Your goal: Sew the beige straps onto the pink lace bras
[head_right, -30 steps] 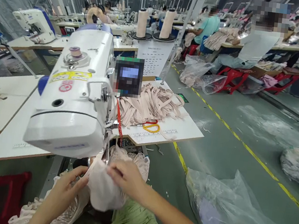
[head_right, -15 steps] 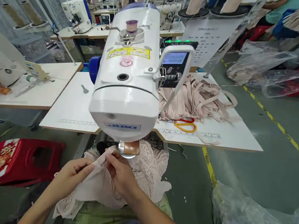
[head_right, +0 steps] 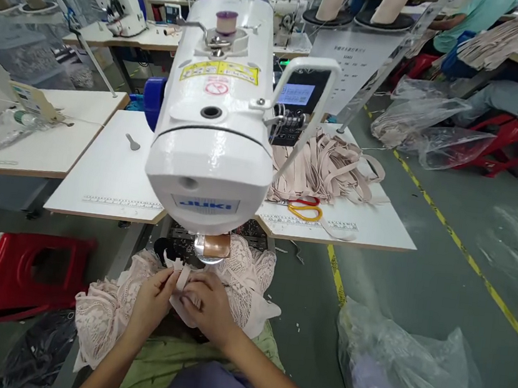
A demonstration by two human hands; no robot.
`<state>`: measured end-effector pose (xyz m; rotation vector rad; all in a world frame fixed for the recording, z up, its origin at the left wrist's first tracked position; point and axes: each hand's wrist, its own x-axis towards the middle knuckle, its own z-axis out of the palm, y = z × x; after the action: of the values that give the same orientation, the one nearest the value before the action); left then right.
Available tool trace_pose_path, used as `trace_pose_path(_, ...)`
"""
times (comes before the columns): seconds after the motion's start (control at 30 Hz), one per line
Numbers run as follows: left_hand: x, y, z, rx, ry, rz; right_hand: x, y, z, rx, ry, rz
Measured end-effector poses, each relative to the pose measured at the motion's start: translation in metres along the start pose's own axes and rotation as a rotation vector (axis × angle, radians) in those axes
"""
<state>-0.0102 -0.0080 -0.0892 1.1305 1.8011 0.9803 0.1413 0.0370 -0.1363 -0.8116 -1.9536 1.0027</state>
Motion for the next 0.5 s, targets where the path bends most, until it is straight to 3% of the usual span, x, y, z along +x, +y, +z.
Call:
trace_pose_path(0.1,-0.007,0.016,-0.009,0.051,-0.026,0.052,0.009,-0.007,-0.017,0.050,0.014,0.086)
trace_pose_path(0.27,-0.014,0.035,-0.013,0.043,-0.097,0.068,0.029,-0.023,-0.033,0.040,-0.092,0.139)
trace_pose_path(0.4,-0.011,0.040,-0.003,0.046,-0.072,0.040,0.030,-0.026,-0.030,0.095,0.001,0.170)
trace_pose_path(0.5,-0.003,0.039,0.006,0.074,-0.049,0.034,0.021,-0.020,-0.023,0.046,0.079,0.076)
